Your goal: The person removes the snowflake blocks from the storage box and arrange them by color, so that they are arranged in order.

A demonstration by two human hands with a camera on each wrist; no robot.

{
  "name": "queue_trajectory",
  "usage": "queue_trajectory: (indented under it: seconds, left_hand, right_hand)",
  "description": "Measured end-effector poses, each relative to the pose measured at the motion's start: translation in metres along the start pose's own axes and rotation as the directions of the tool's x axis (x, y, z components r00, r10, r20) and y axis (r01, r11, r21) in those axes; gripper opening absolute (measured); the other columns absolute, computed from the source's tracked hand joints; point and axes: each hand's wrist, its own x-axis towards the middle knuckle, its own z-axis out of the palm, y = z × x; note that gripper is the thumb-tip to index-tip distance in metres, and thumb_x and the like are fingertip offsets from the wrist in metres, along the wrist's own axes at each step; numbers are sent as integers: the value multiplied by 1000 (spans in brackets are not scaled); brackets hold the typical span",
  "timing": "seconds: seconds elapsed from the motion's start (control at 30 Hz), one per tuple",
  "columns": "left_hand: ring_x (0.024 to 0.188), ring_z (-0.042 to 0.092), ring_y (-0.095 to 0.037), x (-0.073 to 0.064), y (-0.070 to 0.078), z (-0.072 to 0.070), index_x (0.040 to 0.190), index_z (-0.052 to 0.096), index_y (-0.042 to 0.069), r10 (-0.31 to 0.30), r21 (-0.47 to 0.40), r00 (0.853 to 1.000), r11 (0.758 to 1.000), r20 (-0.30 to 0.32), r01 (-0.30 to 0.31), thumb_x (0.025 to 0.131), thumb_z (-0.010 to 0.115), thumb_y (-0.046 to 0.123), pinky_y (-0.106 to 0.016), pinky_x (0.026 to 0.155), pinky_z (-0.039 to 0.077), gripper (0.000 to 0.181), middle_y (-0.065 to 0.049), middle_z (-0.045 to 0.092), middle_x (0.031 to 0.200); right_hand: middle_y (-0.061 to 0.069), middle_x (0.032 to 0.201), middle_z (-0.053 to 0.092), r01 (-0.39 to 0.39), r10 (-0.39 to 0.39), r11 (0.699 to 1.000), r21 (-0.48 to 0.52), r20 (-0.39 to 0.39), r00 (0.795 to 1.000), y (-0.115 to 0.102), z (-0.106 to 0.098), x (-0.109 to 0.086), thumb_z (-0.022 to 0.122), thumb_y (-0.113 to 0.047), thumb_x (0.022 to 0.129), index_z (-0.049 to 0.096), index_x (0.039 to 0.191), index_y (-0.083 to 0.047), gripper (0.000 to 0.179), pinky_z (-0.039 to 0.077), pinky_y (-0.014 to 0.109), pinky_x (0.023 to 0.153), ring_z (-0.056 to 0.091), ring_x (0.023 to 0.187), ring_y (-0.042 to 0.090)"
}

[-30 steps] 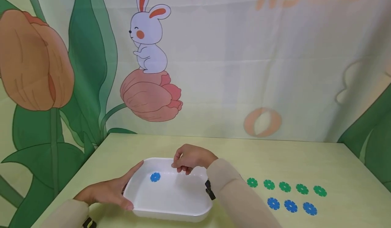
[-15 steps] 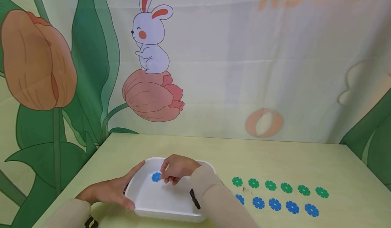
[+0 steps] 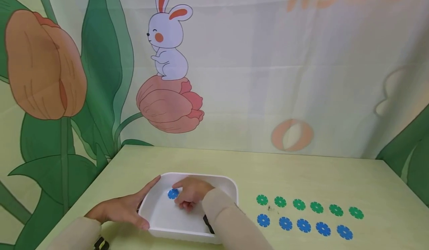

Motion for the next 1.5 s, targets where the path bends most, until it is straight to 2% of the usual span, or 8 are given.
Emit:
queue_trajectory:
  seconds: [0.1, 0.3, 0.47, 0.63, 0.8, 0.97, 1.13, 1.5]
  left_hand:
    - [123, 43, -29, 0, 0, 0, 160, -12, 22, 5, -9, 1000, 1000, 4, -5, 80, 84, 37, -56, 104, 41, 125, -16, 21, 156]
    - [123, 43, -28, 0, 0, 0, 160, -12, 21, 26, -29, 1000, 999, 14, -26, 80, 83, 34, -54, 105, 41, 125, -15, 22, 156]
    - [123, 43, -28, 1, 0, 1, 160, -12, 21, 18, -35, 1000, 999, 6, -18, 82, 82, 30, -56, 105, 41, 123, -15, 21, 156]
    - [122, 43, -28, 1, 0, 1, 160, -11, 22, 26, -36, 1000, 999, 6, -26, 79, 85, 35, -54, 105, 41, 126, -14, 23, 155]
    - [122, 43, -27, 1, 2, 1, 160, -11, 22, 29, -33, 1000, 999, 3, -29, 78, 86, 36, -52, 105, 41, 128, -14, 25, 154]
    - [121, 43, -27, -1, 0, 1, 160, -12, 20, 46, -29, 999, 999, 4, -45, 77, 87, 34, -44, 103, 41, 130, -15, 27, 152]
    - [120, 43, -27, -2, -1, 1, 160, -12, 19, 52, -17, 999, 998, -4, -52, 76, 88, 35, -41, 100, 41, 131, -17, 27, 151]
    - [120, 44, -28, -2, 0, 1, 160, -12, 20, 68, -49, 998, 996, -4, -68, 74, 90, 36, -42, 100, 43, 134, -18, 25, 152]
  right_hand:
    - [8, 67, 62, 0, -1, 1000, -25, -4, 1000, 0, 2, -1, 69, -3, 92, 58, 136, -3, 45, 48, 25, 52, 52, 55, 16]
    - [5, 64, 60, 12, -17, 993, -118, -41, 999, 0, 4, -2, 73, -3, 89, 62, 105, -6, 20, 48, 24, 51, 50, 51, 15]
    - [3, 61, 58, 8, -25, 979, -206, -81, 996, -1, 8, -1, 78, -5, 86, 59, 96, -8, 21, 48, 25, 50, 49, 49, 15]
    - [3, 61, 58, -29, 4, 971, -238, -103, 995, -1, 9, -2, 79, -7, 85, 57, 91, -6, 23, 47, 25, 51, 49, 50, 16]
    - [4, 61, 60, -29, 9, 974, -226, -91, 996, -1, 4, -8, 78, -6, 86, 55, 84, -6, 23, 46, 23, 50, 49, 50, 14]
    - [4, 63, 62, -13, 1, 985, -170, -73, 997, -1, -4, -15, 73, -5, 91, 57, 78, -4, 20, 47, 22, 51, 49, 51, 12]
    - [5, 64, 61, -1, -3, 994, -111, -44, 999, -5, -13, -22, 71, -7, 92, 60, 79, -3, 18, 48, 22, 52, 49, 54, 13]
    - [5, 67, 61, 22, -28, 994, -107, -59, 998, -14, -43, -48, 71, -12, 93, 62, 83, -3, 16, 50, 23, 54, 48, 57, 14]
